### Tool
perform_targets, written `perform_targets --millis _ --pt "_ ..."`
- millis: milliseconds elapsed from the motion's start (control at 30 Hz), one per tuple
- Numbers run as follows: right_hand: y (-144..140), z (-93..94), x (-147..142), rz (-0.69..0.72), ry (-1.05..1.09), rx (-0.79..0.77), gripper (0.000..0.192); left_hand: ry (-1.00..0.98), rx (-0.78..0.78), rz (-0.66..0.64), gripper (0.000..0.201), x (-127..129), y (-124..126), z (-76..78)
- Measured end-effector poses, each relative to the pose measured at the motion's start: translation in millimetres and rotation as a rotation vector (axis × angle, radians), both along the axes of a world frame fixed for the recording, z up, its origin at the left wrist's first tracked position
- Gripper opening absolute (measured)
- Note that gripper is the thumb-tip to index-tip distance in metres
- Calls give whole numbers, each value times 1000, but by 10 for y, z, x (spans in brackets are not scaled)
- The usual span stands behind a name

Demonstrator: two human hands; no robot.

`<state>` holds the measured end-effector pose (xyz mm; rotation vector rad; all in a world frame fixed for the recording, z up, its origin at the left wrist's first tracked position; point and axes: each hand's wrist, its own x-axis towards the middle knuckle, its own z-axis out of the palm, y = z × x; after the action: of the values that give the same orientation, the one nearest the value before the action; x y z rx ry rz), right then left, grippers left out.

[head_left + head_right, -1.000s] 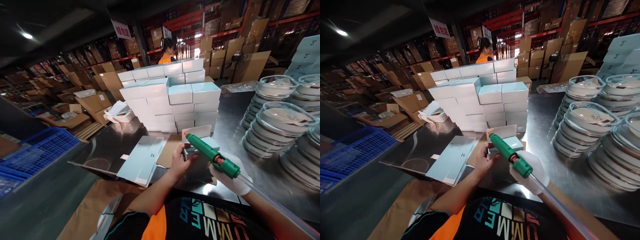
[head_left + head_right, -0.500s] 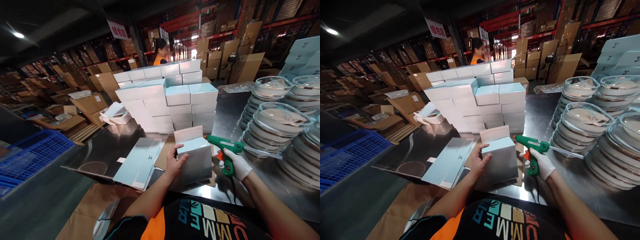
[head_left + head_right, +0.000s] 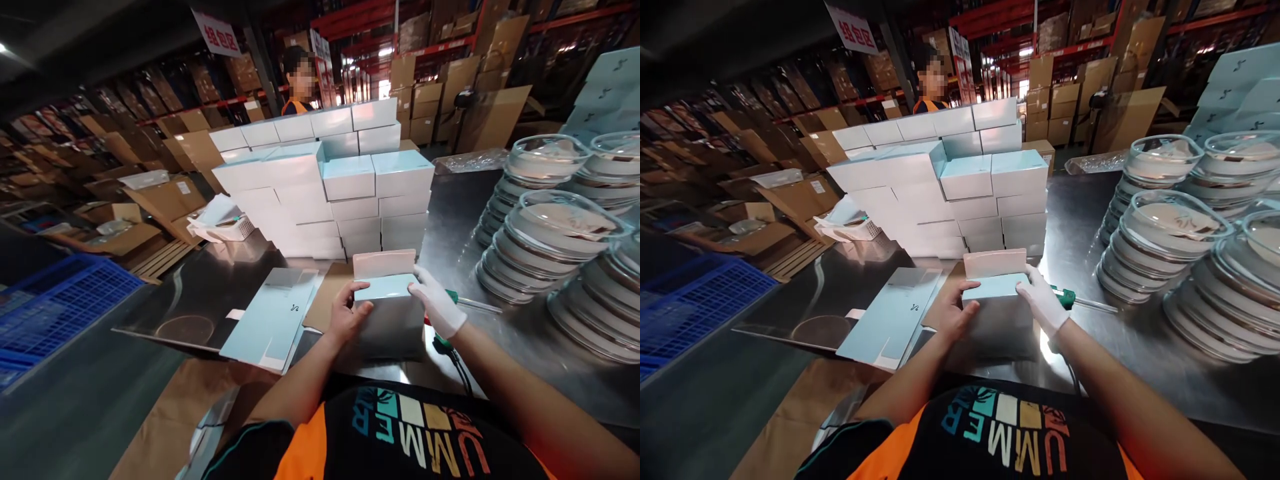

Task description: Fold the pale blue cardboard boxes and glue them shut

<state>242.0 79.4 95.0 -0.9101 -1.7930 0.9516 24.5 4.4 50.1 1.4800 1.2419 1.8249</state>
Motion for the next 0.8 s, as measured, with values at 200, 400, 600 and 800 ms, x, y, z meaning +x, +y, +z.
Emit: perform_targets --millis 200,400,600,800 --pt "24 -60 100 131 72 -26 52 22 91 -19 64 -29 11 -39" --pt "8 -110 346 269 -42 268 26 28 183 -82 59 -96 27 42" --pt "-78 -89 336 410 -106 386 32 412 299 -288 33 -311 4 220" --pt "-83 -72 317 484 -55 532 60 590 455 -409 35 -381 18 284"
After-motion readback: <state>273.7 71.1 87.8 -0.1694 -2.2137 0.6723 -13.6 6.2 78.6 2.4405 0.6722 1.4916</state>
